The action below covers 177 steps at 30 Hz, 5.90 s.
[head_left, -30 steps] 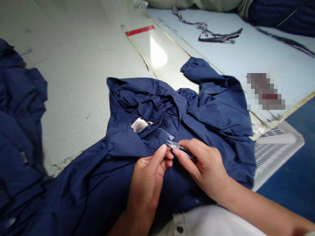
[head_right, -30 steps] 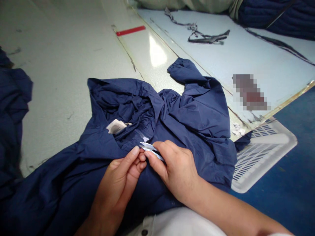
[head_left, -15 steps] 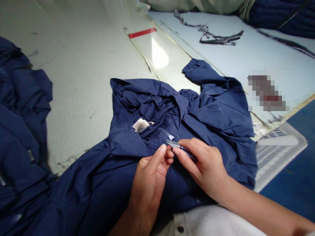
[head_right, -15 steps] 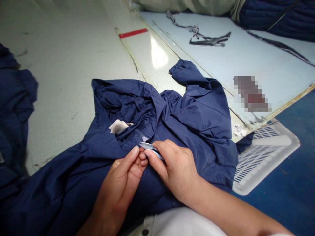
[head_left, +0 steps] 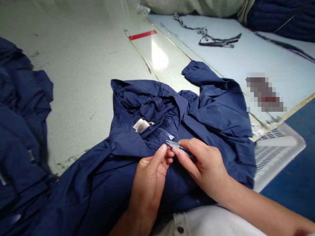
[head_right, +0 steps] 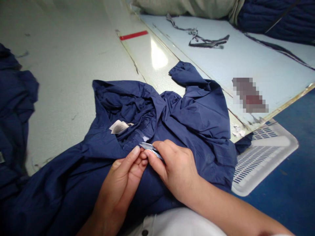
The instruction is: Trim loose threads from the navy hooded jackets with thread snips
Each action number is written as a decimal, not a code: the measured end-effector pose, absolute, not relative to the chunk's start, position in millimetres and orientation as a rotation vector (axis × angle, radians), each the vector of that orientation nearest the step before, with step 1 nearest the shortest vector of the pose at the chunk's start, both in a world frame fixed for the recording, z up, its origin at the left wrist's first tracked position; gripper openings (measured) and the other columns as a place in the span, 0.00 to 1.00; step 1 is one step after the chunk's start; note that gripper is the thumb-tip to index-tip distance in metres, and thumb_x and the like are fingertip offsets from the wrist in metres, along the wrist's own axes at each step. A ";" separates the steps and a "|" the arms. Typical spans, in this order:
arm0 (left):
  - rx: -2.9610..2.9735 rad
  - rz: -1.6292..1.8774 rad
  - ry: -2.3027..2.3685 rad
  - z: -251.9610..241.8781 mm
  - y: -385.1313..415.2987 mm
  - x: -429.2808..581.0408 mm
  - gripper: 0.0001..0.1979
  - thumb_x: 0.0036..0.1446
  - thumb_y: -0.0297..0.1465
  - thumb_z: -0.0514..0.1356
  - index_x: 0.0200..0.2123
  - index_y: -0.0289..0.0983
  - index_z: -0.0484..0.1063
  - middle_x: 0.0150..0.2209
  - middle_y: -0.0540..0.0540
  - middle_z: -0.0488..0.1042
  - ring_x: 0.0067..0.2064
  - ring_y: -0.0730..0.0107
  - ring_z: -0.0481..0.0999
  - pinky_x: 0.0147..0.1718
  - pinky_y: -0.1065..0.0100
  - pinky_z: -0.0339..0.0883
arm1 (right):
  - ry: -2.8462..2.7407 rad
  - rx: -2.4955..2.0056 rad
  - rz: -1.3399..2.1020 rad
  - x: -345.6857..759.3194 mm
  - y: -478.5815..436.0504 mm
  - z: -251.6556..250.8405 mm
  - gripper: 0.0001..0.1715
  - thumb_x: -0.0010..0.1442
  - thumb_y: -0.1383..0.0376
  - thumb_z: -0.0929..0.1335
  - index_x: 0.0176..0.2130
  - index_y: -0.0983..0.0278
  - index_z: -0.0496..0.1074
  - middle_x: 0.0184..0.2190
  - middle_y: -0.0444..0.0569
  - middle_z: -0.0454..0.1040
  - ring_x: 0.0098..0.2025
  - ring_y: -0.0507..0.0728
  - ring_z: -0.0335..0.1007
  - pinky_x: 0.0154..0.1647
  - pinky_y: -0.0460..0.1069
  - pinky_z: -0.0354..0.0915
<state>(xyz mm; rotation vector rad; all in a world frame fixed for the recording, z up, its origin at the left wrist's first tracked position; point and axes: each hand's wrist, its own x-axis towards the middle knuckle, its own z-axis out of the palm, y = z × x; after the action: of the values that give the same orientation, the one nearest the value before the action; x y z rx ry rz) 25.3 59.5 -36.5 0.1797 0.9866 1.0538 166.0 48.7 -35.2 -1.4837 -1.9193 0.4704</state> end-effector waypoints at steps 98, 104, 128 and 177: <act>0.233 1.069 0.958 -35.6 57.1 21.2 0.07 0.52 0.30 0.69 0.27 0.31 0.81 0.29 0.43 0.81 0.34 0.69 0.80 0.41 0.70 0.74 | -1.984 -1.549 0.433 170.2 48.6 -32.6 0.17 0.69 0.57 0.63 0.34 0.64 0.72 0.25 0.46 0.73 0.26 0.52 0.68 0.26 0.45 0.59; 0.250 1.071 0.942 -35.3 56.9 21.8 0.06 0.55 0.29 0.67 0.29 0.31 0.81 0.30 0.43 0.82 0.35 0.69 0.80 0.40 0.71 0.74 | -1.966 -1.576 0.415 167.0 47.9 -32.3 0.18 0.69 0.56 0.63 0.34 0.64 0.73 0.25 0.45 0.73 0.25 0.51 0.69 0.26 0.45 0.59; 0.180 1.096 1.013 -36.5 58.7 22.1 0.05 0.53 0.27 0.68 0.29 0.29 0.81 0.30 0.41 0.82 0.33 0.72 0.80 0.39 0.73 0.75 | -1.620 -1.513 0.786 169.8 51.6 -38.0 0.18 0.70 0.58 0.61 0.30 0.63 0.68 0.23 0.42 0.66 0.25 0.50 0.62 0.27 0.45 0.58; 0.066 1.054 0.997 -32.4 56.1 19.8 0.08 0.49 0.29 0.72 0.22 0.32 0.79 0.25 0.45 0.79 0.29 0.75 0.76 0.33 0.76 0.73 | -1.546 -1.483 0.999 174.9 58.1 -28.2 0.15 0.66 0.55 0.66 0.34 0.63 0.72 0.28 0.45 0.73 0.30 0.52 0.68 0.29 0.45 0.62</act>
<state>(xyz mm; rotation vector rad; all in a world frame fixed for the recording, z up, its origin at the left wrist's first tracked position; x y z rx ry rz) 19.8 56.1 -32.4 0.0662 0.9972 1.0539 174.9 58.1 -28.2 -1.4826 -1.5462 0.9992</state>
